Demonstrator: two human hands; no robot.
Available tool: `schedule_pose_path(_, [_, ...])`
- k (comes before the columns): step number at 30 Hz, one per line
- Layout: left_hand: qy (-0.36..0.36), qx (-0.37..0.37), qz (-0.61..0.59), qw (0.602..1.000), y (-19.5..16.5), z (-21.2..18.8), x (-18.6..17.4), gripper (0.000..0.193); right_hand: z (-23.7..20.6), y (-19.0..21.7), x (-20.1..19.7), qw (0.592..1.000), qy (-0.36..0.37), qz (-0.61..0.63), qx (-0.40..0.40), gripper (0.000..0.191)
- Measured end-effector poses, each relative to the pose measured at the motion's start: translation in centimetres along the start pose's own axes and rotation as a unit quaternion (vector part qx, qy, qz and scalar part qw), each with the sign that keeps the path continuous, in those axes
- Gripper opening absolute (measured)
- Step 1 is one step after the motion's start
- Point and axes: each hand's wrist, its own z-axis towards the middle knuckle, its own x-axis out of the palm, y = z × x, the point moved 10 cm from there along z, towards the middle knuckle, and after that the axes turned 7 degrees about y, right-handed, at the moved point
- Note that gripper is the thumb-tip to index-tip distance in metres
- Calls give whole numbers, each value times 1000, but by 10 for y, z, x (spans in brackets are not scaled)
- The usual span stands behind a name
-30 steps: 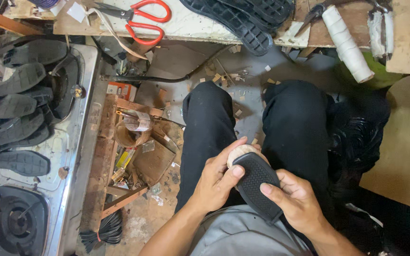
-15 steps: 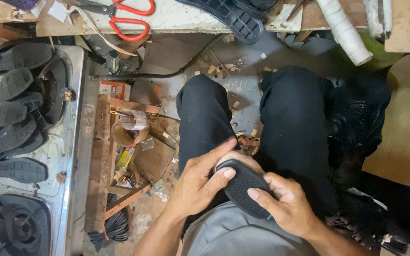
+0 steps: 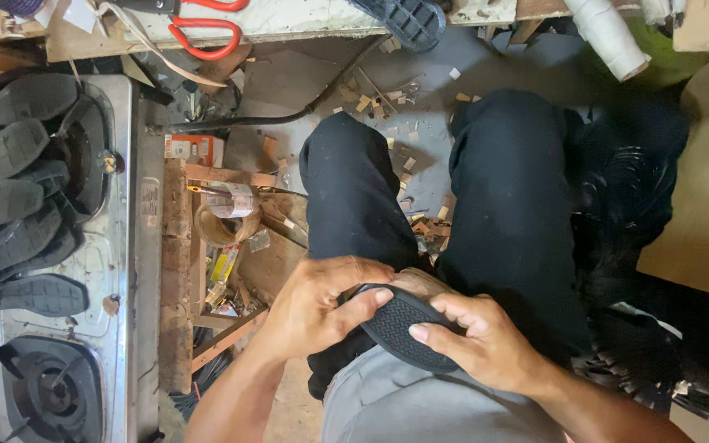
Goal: The person sits on the floor of a shoe workshop and attaches black rubber soles to beige flat shoes. They hold a shoe on their lap, apply adhesive from a can, press a rubber sole onto the shoe, and hammer along the sole edge to secure it, working on shoes one at a time.
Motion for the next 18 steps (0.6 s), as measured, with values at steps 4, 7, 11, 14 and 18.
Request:
schedule_pose_path(4, [33, 10, -5, 999, 5, -1, 9, 27, 4, 10, 2, 999, 2, -44, -14, 20])
schedule_pose_path(7, [30, -56, -23, 998, 35, -11, 13, 26, 4, 1, 5, 987, 48, -141, 64, 33])
schedule_pose_path(11, [-11, -140, -97, 985, 90, -33, 19, 21, -7, 8, -11, 983, 36, -173, 56, 29])
schedule_pose_path(14, [-52, -171, -251, 951, 130, -48, 29, 16, -19, -13, -21, 964, 41, -219, 144, 29])
schedule_pose_path(18, [-45, -186, -299, 935, 148, -54, 44, 21, -26, -27, -18, 962, 39, -228, 143, 28])
